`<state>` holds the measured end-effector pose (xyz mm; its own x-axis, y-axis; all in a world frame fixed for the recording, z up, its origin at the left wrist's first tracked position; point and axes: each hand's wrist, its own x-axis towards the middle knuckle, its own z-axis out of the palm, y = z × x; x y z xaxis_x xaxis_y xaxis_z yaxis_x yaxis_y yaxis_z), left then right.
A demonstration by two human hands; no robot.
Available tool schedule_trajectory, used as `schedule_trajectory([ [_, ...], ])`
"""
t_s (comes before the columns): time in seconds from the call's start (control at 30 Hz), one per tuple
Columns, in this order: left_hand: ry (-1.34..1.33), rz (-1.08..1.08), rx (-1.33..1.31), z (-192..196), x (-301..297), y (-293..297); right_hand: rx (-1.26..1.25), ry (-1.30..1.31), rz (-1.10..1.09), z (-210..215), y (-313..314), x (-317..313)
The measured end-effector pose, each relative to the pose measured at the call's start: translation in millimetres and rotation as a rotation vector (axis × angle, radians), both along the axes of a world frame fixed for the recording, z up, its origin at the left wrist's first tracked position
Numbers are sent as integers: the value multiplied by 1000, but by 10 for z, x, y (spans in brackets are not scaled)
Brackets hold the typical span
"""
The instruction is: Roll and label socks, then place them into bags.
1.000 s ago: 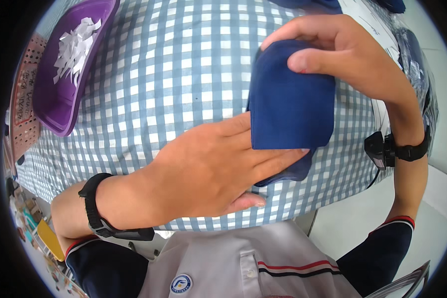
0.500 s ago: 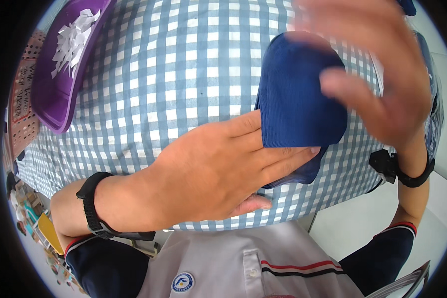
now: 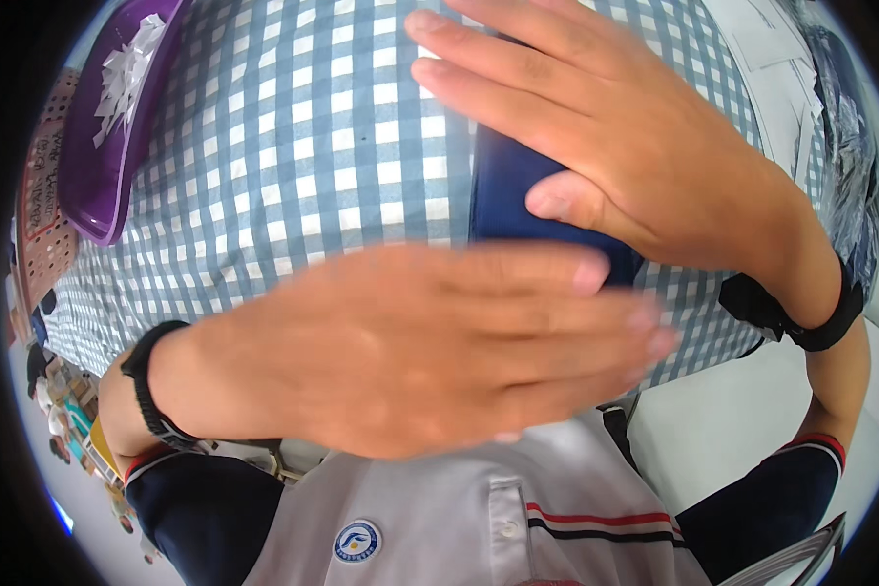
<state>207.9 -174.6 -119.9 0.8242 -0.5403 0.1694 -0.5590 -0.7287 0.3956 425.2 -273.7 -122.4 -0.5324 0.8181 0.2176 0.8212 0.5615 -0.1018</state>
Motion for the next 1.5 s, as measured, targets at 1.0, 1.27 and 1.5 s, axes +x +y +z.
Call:
schedule_trajectory([
  [1.0, -289, -22, 29, -273, 309, 249, -376, -219, -602, 763, -530, -744],
  [1.27, -123, -1, -40, -231, 226, 155, -543, 680, -761, 621, -322, -172],
  [1.5, -106, 79, -111, -280, 123, 27, -277, 463, -592, 457, -420, -181],
])
